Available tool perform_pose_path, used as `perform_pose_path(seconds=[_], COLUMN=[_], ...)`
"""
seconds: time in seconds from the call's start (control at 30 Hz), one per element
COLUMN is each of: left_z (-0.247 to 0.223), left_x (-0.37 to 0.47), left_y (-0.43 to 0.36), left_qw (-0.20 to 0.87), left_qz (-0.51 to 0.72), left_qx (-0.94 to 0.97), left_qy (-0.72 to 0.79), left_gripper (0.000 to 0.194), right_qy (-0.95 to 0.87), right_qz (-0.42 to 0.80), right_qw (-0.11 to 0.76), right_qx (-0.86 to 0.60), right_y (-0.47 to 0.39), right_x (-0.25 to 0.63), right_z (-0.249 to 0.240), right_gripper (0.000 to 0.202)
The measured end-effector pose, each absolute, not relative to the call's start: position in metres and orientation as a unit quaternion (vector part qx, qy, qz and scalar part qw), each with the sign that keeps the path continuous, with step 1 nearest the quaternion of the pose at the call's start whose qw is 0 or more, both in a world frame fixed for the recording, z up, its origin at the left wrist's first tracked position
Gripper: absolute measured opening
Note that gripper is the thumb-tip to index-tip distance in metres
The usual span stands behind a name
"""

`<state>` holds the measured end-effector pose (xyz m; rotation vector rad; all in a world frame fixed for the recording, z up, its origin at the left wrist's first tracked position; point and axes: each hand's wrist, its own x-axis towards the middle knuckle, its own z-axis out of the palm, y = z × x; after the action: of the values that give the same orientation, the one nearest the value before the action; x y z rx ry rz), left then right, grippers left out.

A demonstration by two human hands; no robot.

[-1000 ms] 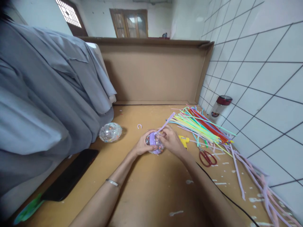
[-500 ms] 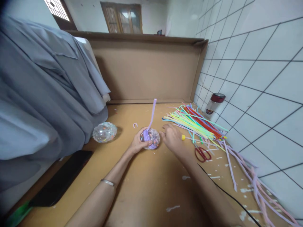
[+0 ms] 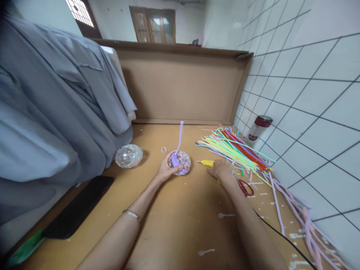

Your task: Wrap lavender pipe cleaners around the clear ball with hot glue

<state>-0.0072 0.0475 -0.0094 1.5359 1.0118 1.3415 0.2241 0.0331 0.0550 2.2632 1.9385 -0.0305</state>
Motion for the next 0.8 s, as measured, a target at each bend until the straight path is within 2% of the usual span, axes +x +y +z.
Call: perform_pose_path(seconds=[0.2, 0.4, 0.63, 0.8], left_z=[-0.008, -0.009, -0.005, -0.002], left_x=[-0.009, -0.01, -0.01, -0.01], left_y=[0.048, 0.048, 0.046, 0.045], left_qw=[0.437, 0.44, 0.452, 0.503], left_qz=[0.532, 0.538, 0.542, 0.536], left_qx=[0.605, 0.602, 0.591, 0.568], left_qy=[0.399, 0.393, 0.391, 0.371], left_gripper=[0.079, 0.08, 0.081, 0.089], right_qy=[0.628, 0.626, 0.658, 0.669], right_qz=[-0.007, 0.003, 0.045, 0.068], right_qw=[0.073, 0.018, -0.14, -0.181], right_qx=[0.775, 0.78, 0.738, 0.718], right_y=[0.035, 0.031, 0.015, 0.014], right_x=[0.225, 0.221, 0.211, 0.207], right_z=[0.054, 0.073, 0.109, 0.106], right_gripper=[0.041, 0.044, 0.041, 0.037])
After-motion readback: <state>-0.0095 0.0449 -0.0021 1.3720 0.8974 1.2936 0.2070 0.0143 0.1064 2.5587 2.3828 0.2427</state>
